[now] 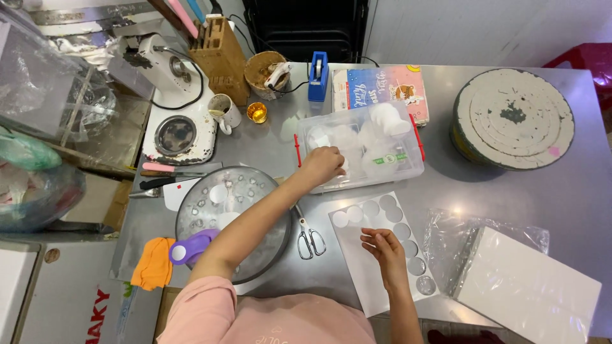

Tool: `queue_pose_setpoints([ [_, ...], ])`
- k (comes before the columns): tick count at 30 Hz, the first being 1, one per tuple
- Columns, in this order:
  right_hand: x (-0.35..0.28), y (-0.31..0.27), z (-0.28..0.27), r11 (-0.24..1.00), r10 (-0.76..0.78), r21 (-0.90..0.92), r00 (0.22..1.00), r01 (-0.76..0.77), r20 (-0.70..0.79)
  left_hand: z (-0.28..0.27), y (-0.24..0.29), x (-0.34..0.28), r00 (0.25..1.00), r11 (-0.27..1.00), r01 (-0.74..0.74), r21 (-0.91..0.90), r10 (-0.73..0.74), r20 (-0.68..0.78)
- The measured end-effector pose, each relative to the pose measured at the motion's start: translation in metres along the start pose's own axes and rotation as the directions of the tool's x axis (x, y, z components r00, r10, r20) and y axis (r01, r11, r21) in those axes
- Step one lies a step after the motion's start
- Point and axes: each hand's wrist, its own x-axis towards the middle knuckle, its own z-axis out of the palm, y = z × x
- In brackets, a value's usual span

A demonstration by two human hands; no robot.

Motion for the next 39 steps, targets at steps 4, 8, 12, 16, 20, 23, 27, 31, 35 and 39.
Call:
queue_pose_setpoints([
  [4, 0.000, -0.004, -0.001, 0.997, 0.050, -0.052, 0.998, -0.048, 0.046, 0.025, -0.008, -0.001, 1.000, 0.997, 0.022, 0.076, -0.021, -0.004],
  [8, 0.007, 0.007, -0.006, 0.983, 0.076, -0.171, 0.997, -0.070, 0.029, 0.025, 0.010, -0.007, 0.987, 0.974, -0.050, 0.219, 0.081, -0.136],
  [12, 0.013, 0.005, -0.002, 0.978, 0.143, -0.172, 0.979, -0.117, 0.149, 0.027, 0.026, -0.011, 0.981, 0.966, 0.018, 0.257, 0.033, -0.193],
  [16, 0.022, 0.014, 0.009, 0.947, 0.230, -0.283, 0.934, -0.151, 0.272, 0.005, 0.052, -0.062, 0.933, 0.964, 0.124, 0.235, -0.033, -0.358],
  [20, 0.026, 0.020, 0.040, 0.885, 0.314, -0.450, 0.869, -0.122, 0.383, -0.005, 0.087, -0.169, 0.725, 0.980, 0.188, -0.057, -0.178, -0.665],
  [23, 0.025, 0.033, 0.067, 0.842, 0.360, -0.536, 0.802, -0.060, 0.477, 0.011, 0.119, -0.269, 0.656, 0.946, 0.246, -0.210, -0.322, -0.683],
  [27, -0.006, 0.048, 0.112, 0.747, 0.441, -0.664, 0.717, 0.040, 0.539, 0.058, 0.175, -0.388, 0.623, 0.882, 0.329, -0.337, -0.471, -0.624],
  [31, -0.052, 0.082, 0.146, 0.689, 0.512, -0.718, 0.634, 0.098, 0.579, 0.093, 0.223, -0.464, 0.593, 0.801, 0.393, -0.452, -0.596, -0.542],
  [35, -0.091, 0.147, 0.157, 0.685, 0.580, -0.719, 0.507, 0.122, 0.638, 0.082, 0.246, -0.532, 0.521, 0.746, 0.473, -0.469, -0.666, -0.533],
  [39, -0.137, 0.224, 0.152, 0.672, 0.656, -0.740, 0.464, -0.002, 0.595, 0.076, 0.256, -0.609, 0.417, 0.653, 0.556, -0.514, -0.754, -0.507],
])
